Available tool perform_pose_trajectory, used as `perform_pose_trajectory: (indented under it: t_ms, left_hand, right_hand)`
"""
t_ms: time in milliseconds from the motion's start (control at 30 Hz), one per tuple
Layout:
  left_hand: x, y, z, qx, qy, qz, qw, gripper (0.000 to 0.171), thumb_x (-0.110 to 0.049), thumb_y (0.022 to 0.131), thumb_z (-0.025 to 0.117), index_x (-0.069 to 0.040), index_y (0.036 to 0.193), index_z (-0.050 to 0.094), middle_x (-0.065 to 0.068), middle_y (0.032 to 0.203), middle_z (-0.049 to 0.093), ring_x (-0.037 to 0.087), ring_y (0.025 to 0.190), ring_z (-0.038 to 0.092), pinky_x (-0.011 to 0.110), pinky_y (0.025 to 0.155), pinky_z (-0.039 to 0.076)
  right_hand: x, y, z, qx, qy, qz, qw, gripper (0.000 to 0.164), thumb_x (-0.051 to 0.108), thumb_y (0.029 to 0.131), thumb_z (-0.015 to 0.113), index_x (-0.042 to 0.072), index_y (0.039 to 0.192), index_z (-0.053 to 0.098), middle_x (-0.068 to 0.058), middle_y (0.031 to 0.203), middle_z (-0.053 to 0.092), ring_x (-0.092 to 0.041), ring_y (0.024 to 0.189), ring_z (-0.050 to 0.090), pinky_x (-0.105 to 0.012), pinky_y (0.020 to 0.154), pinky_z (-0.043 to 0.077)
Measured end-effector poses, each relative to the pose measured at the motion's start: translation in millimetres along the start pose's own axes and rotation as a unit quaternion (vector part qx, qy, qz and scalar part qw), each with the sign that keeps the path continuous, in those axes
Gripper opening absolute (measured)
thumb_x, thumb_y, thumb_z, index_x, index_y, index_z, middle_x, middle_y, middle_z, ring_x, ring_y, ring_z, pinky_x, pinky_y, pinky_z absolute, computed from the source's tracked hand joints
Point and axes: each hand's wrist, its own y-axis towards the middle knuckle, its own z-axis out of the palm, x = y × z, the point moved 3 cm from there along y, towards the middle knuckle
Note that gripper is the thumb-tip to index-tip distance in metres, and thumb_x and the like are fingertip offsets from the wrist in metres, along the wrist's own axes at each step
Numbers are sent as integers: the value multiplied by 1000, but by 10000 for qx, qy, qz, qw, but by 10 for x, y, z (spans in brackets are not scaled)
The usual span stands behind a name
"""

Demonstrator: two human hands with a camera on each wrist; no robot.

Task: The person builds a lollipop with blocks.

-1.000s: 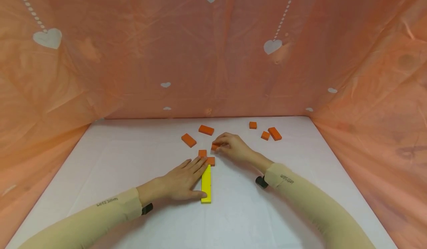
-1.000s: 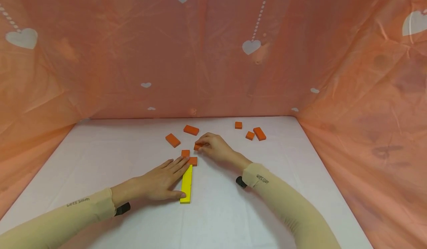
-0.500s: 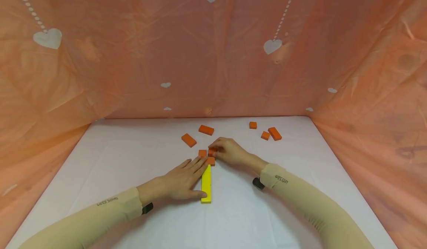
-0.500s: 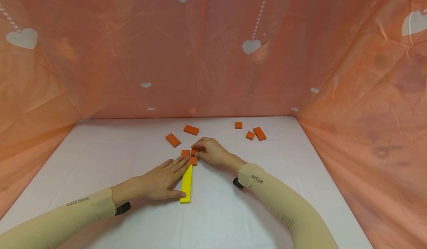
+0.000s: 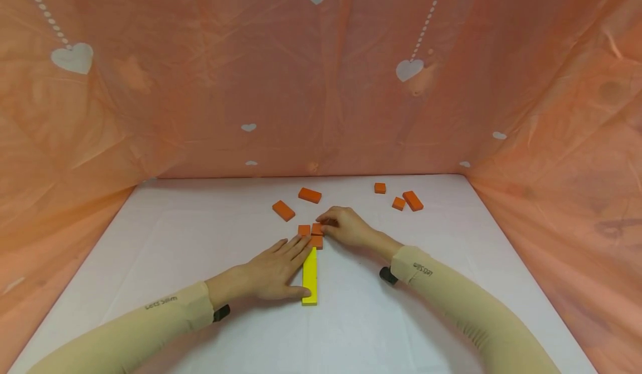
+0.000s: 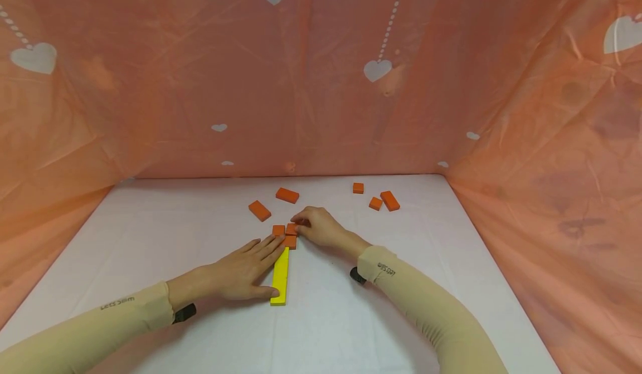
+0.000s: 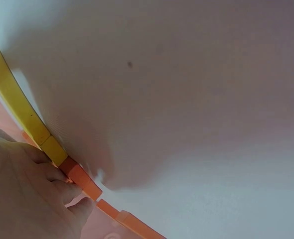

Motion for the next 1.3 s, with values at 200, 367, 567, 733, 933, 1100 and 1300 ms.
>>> perform_pose_trajectory:
  t_ms: [200, 367, 567, 733, 933, 1100, 1300]
  left_hand:
    - [16, 14, 4, 53, -47, -42, 10000, 103, -74, 97, 47, -3, 165, 19, 14, 174, 12, 30, 160, 12, 52, 127, 20]
    - [11, 11, 3, 51, -18, -31, 10000, 103, -74, 97, 47, -3, 166, 18, 14, 174, 10, 30, 161, 11, 51, 128, 19]
    - [5, 10, 1, 58, -17, -43, 10000, 103, -74, 98, 47, -4, 166, 16, 14, 174, 9, 30, 161, 10, 51, 128, 18]
    - [6, 14, 3, 60, -17, -42, 10000, 103, -74, 98, 47, -3, 166, 17, 15, 174, 11, 30, 160, 11, 52, 127, 19]
    - [9, 13, 8, 59, -29, -44, 10000, 103, -74, 98, 47, -3, 166, 18, 15, 174, 12, 30, 160, 11, 51, 127, 19]
    - [4, 9, -1, 45, -20, -29, 10000, 103, -74, 98, 47, -3, 166, 18, 15, 174, 12, 31, 160, 11, 52, 127, 20]
    - [1, 8, -6, 53, -8, -22, 10000, 104, -74, 98, 47, -4, 166, 14, 13, 174, 8, 30, 161, 9, 51, 128, 18]
  right_hand:
    - [19, 16, 5, 67, -18, -6, 10000, 24, 11, 102, 67, 3, 123, 75, -7, 112, 74, -19, 99, 67, -34, 91, 57]
    - [18, 20, 11, 85, -27, -23, 10000, 24, 10, 101, 67, 4, 123, 76, -7, 111, 73, -16, 96, 65, -31, 87, 56]
    - [23, 22, 16, 93, -41, -44, 9999, 24, 9, 101, 66, 4, 123, 75, -7, 111, 73, -15, 93, 64, -30, 84, 55]
    - [24, 28, 23, 131, -47, -22, 9999, 24, 9, 102, 66, 4, 123, 75, -7, 111, 72, -15, 93, 63, -29, 84, 55]
    - [29, 26, 25, 130, -65, -49, 9999, 24, 9, 102, 66, 4, 123, 76, -7, 111, 72, -15, 92, 63, -30, 84, 55]
    - [30, 21, 29, 141, -58, -56, 9999, 24, 9, 102, 66, 4, 123, 75, -7, 111, 72, -14, 91, 62, -28, 82, 54]
    - [28, 19, 32, 124, -52, -58, 9999, 25, 9, 102, 65, 4, 124, 75, -7, 112, 72, -13, 90, 61, -25, 80, 52]
